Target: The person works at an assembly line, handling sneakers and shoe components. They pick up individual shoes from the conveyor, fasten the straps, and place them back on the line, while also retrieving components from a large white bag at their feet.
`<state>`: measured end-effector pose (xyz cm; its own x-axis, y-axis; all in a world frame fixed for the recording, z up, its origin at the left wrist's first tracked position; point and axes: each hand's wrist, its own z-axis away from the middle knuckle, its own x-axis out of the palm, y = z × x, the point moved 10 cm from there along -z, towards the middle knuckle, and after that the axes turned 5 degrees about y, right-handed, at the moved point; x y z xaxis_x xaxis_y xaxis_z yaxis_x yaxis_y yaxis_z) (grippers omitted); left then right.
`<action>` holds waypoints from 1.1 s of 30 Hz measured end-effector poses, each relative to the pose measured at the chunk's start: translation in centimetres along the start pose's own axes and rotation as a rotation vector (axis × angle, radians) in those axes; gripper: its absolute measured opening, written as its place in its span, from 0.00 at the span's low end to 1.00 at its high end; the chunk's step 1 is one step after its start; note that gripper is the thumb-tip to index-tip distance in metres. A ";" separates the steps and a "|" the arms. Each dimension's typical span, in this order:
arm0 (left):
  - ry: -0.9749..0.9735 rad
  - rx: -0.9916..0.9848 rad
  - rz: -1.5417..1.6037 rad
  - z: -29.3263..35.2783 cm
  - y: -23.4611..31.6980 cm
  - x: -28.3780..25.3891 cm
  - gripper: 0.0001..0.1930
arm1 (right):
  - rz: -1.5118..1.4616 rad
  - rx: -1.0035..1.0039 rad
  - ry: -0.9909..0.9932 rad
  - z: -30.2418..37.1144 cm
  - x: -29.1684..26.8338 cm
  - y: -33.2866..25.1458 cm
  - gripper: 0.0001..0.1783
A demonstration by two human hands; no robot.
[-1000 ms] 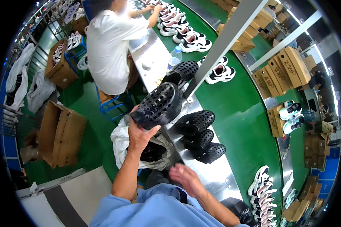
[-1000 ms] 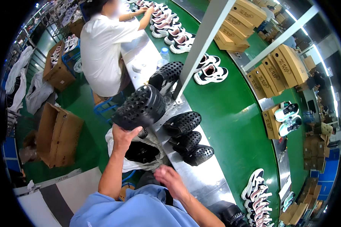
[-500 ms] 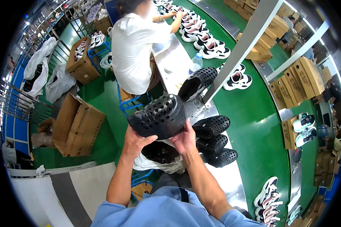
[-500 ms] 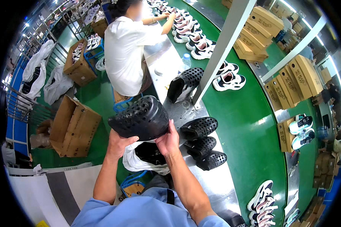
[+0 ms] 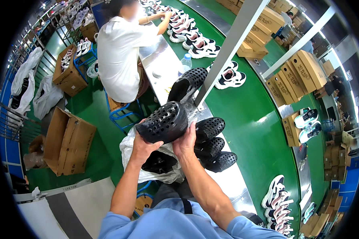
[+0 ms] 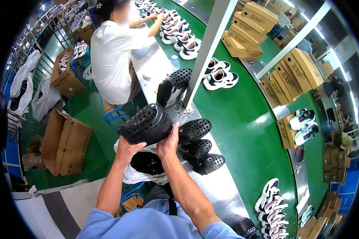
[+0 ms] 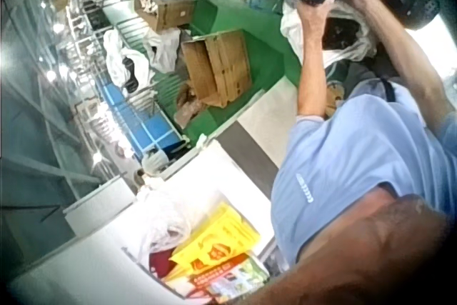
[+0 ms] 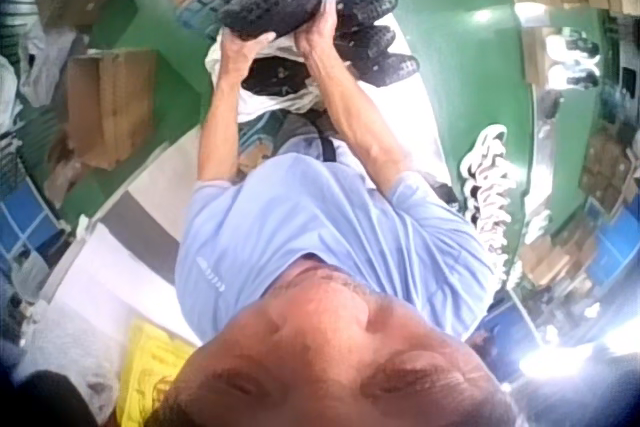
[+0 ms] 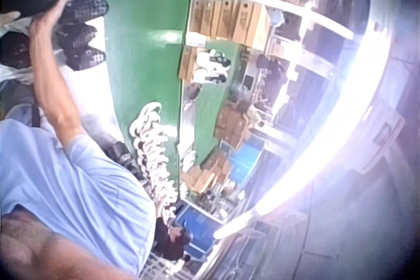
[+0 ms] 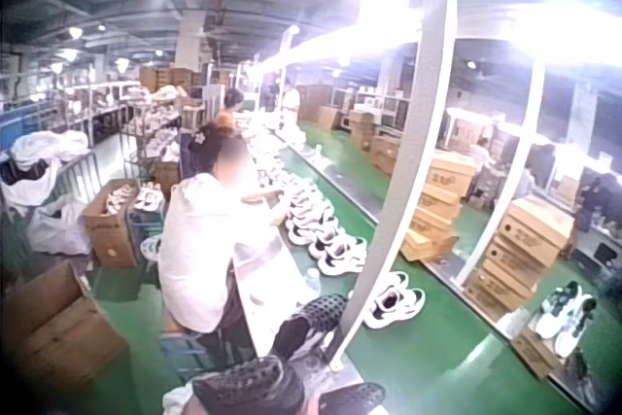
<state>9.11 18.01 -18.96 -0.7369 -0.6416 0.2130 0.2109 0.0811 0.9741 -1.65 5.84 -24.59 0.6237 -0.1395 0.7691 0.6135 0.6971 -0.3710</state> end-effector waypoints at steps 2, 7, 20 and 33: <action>0.028 -0.005 0.029 -0.5 -1.3 0.4 0.53 | 0.023 0.071 0.139 1.2 -1.8 1.2 0.38; 0.050 0.007 0.107 -3.7 -2.9 2.8 0.51 | 0.306 0.423 0.196 6.7 -9.9 6.6 0.36; 0.131 0.126 -0.339 -8.4 -8.0 7.7 0.50 | 0.610 0.842 0.099 21.3 -23.7 3.5 0.20; -0.089 0.199 -0.526 -10.0 -7.5 8.0 0.61 | 0.568 0.913 0.150 22.2 -25.0 5.3 0.18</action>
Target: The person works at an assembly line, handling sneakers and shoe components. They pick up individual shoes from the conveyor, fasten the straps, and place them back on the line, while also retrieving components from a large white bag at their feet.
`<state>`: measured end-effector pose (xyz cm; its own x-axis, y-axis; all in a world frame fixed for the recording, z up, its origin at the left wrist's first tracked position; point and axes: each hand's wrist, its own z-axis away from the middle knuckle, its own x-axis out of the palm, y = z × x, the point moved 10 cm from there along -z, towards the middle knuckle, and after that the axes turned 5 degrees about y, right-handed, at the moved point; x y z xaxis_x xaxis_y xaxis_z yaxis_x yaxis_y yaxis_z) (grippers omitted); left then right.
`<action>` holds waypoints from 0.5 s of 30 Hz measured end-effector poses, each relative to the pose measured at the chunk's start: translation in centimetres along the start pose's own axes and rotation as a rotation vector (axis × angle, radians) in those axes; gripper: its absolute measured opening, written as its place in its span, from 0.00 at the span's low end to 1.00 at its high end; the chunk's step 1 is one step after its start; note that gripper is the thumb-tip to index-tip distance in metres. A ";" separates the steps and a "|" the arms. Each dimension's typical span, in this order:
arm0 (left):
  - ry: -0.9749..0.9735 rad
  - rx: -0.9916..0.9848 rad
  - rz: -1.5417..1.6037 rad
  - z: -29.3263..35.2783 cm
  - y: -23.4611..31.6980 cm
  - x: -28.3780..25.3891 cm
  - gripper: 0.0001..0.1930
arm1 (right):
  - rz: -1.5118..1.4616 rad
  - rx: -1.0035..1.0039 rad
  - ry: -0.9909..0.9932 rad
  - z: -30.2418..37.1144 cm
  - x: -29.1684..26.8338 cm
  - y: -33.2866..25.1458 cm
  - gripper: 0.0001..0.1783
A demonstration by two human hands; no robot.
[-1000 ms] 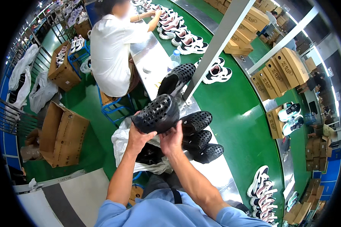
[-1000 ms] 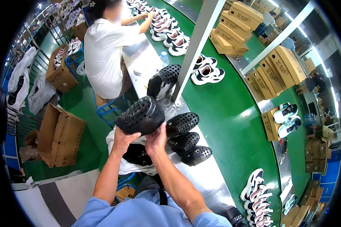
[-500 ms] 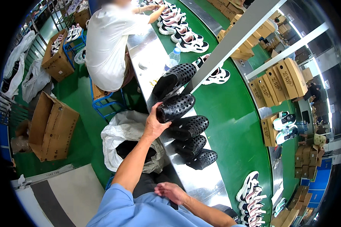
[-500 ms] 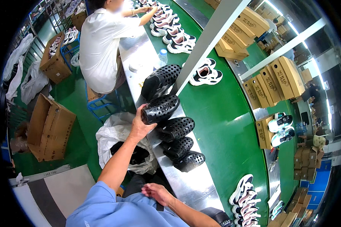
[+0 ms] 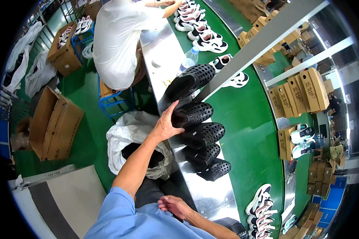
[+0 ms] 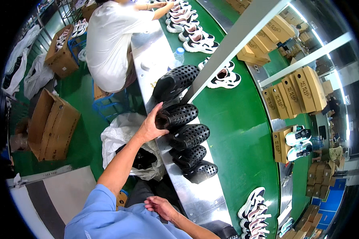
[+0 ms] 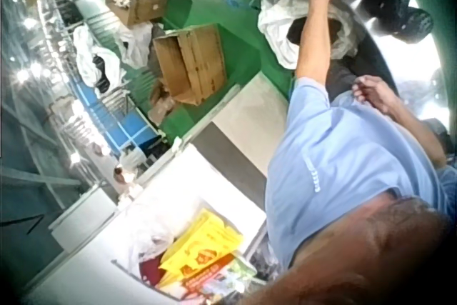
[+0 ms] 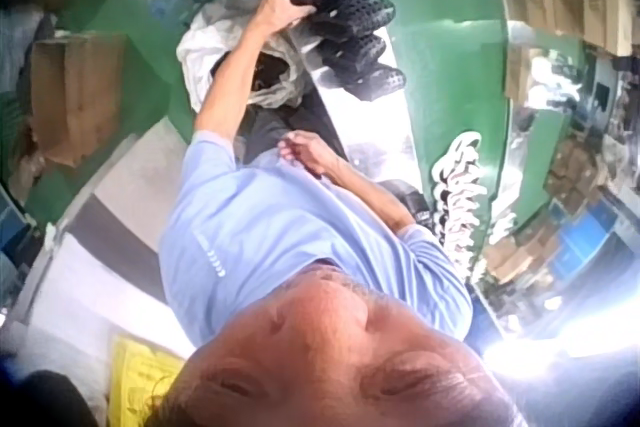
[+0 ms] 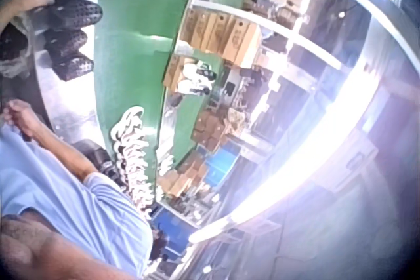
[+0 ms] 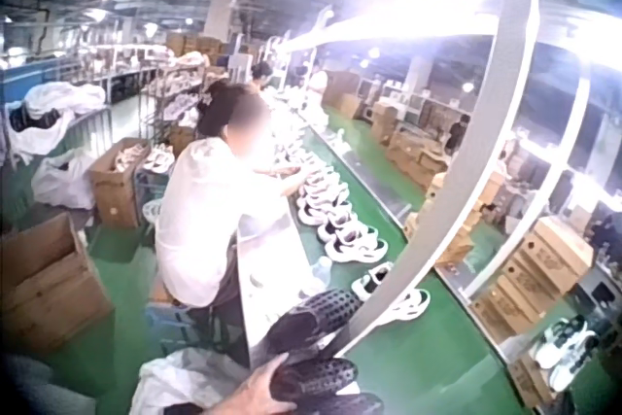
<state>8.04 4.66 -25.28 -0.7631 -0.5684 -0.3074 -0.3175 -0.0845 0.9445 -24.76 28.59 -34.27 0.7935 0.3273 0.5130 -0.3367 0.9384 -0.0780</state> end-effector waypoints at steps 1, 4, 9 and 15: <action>-0.019 -0.027 0.019 0.4 -0.1 -0.4 0.62 | 0.011 0.023 0.002 0.2 0.1 0.0 0.18; 0.012 0.080 -0.042 2.3 0.4 -2.7 0.57 | 0.018 -0.024 0.013 0.5 0.2 -0.3 0.15; 0.478 -0.270 -0.102 12.6 -14.1 -15.8 0.13 | 0.315 -0.211 0.301 -1.3 -4.5 -0.7 0.16; 0.043 -0.803 -0.548 32.8 -33.9 -16.4 0.11 | 1.392 -0.453 0.715 -6.1 -11.9 -1.0 0.28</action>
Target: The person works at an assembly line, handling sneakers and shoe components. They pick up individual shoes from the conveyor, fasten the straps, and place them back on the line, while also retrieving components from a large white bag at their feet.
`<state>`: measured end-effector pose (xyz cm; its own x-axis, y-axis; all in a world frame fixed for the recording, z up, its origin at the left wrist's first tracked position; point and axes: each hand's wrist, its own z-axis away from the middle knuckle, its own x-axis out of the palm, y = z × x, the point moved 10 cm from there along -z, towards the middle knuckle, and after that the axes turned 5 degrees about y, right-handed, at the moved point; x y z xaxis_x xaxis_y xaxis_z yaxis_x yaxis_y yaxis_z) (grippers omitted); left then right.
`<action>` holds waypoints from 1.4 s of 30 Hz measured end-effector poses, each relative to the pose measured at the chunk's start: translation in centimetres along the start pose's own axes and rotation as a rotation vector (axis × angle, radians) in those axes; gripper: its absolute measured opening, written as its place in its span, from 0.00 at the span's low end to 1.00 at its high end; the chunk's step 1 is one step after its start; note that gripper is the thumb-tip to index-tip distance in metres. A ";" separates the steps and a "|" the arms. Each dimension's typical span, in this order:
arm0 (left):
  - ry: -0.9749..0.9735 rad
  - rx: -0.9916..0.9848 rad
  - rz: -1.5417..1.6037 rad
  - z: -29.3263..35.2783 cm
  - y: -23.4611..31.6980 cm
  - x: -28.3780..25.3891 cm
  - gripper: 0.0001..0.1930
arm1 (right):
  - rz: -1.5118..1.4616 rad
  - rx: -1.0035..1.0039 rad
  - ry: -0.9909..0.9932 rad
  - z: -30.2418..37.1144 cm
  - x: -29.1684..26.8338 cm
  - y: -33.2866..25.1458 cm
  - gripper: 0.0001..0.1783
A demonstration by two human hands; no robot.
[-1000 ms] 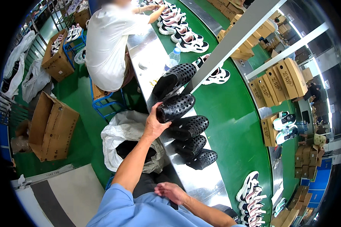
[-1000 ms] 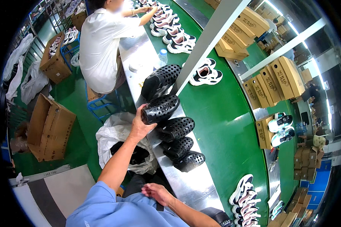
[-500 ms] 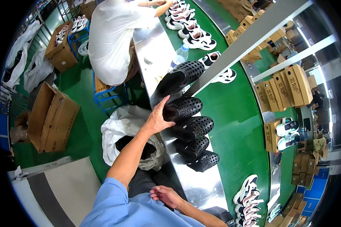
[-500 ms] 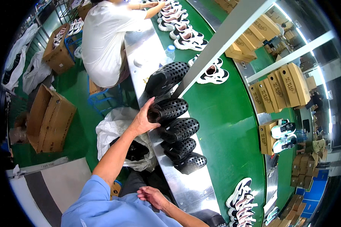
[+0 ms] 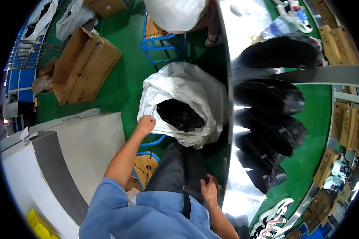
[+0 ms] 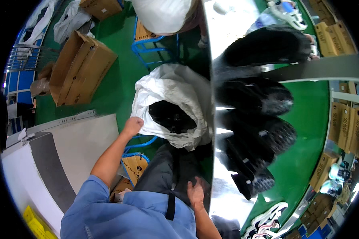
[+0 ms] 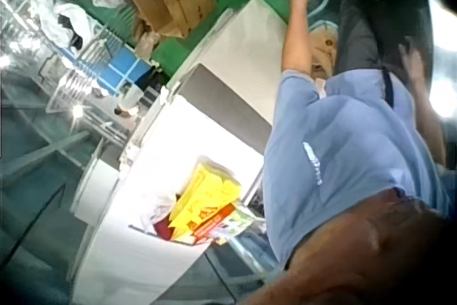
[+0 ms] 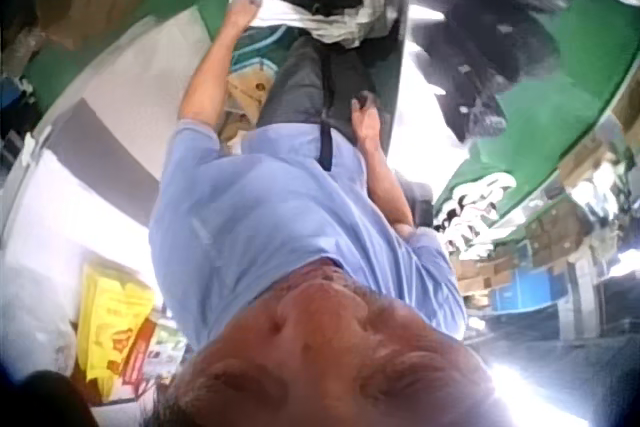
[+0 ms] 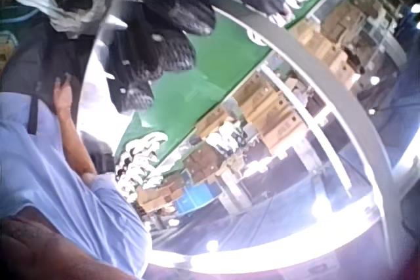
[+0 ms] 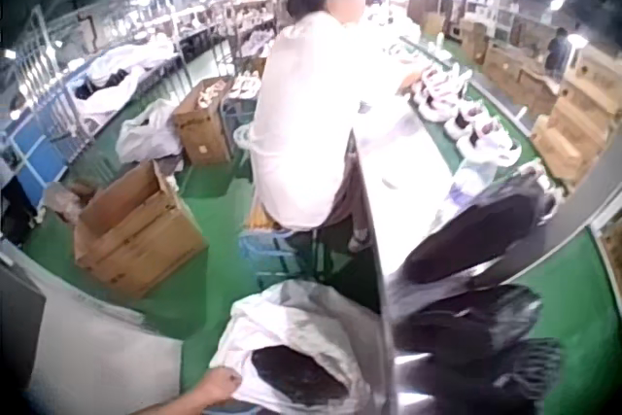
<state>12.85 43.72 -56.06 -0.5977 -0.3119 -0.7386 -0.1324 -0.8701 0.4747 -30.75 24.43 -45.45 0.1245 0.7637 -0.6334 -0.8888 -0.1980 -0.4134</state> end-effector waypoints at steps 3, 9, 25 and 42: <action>-0.105 -0.074 0.093 0.3 -3.7 7.1 0.14 | 0.252 0.177 -0.045 -1.6 1.9 3.2 0.42; -0.044 -0.041 0.119 -7.6 -9.9 17.6 0.19 | -0.097 0.372 -0.040 -4.4 8.0 10.3 0.49; -0.412 -0.098 -0.514 -14.9 -17.6 26.9 0.25 | 0.056 0.434 0.236 -3.6 9.5 10.5 0.45; -0.321 0.235 -0.735 -12.4 -14.0 34.6 0.51 | 0.030 0.423 0.325 -2.4 9.4 12.5 0.45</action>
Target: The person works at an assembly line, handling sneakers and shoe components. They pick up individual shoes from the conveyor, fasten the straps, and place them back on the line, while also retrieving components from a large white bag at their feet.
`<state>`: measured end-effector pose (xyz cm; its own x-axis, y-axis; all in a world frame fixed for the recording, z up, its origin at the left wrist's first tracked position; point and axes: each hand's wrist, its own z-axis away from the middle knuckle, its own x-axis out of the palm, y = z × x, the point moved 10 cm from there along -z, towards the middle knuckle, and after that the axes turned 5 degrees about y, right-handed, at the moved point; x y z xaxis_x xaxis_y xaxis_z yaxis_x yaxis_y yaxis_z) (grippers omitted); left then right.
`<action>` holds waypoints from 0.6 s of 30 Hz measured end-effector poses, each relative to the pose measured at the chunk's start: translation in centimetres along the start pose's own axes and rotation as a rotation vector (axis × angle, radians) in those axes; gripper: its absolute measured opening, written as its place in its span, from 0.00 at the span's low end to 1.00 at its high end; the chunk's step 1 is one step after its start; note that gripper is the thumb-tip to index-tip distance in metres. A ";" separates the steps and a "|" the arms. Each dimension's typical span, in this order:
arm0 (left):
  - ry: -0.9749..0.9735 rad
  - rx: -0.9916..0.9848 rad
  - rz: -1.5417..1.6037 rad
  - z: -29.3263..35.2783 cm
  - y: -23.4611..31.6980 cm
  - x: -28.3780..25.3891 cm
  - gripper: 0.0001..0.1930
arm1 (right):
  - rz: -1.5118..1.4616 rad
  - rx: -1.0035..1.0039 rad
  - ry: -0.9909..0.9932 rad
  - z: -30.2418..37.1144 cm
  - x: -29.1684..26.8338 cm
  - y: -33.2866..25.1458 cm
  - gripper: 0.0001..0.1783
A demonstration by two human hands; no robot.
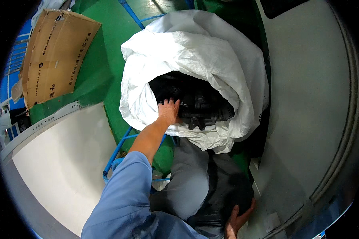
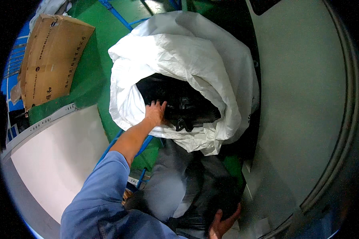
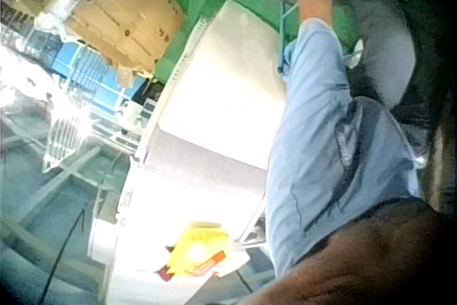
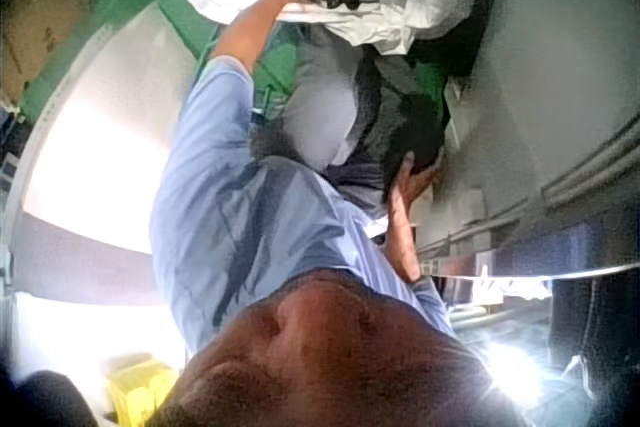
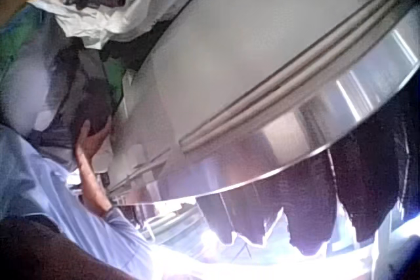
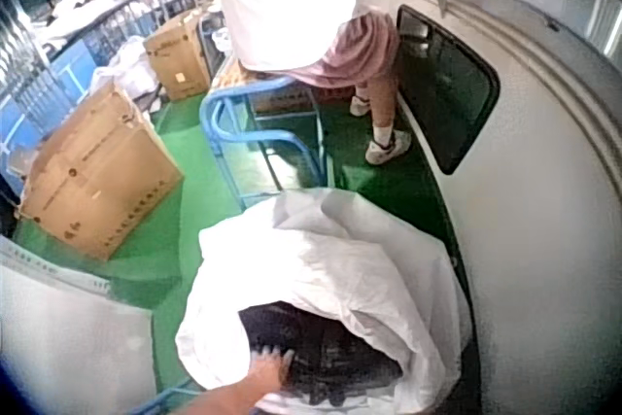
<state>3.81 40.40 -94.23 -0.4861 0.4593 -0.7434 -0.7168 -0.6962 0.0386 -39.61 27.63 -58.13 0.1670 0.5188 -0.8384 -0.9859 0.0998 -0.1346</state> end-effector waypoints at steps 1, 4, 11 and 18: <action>-0.007 -0.013 0.002 -0.1 -0.3 1.4 0.51 | -0.017 -0.011 0.005 -0.2 0.0 0.1 0.46; 0.135 -0.080 0.001 -0.4 -1.2 2.6 0.53 | -0.008 0.014 0.004 0.3 -0.6 0.0 0.46; 0.174 -0.053 0.556 3.7 -6.9 -4.9 0.43 | 0.045 0.112 -0.058 -0.6 -0.1 -1.5 0.44; 0.398 0.209 0.611 11.7 -12.2 -14.7 0.41 | -0.046 0.031 -0.018 -1.5 -0.1 -2.1 0.41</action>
<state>13.85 48.63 -75.95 -0.6385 -0.2357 -0.7326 -0.4768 -0.6261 0.6170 -37.56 26.11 -58.56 0.2125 0.5280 -0.8222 -0.9763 0.1498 -0.1561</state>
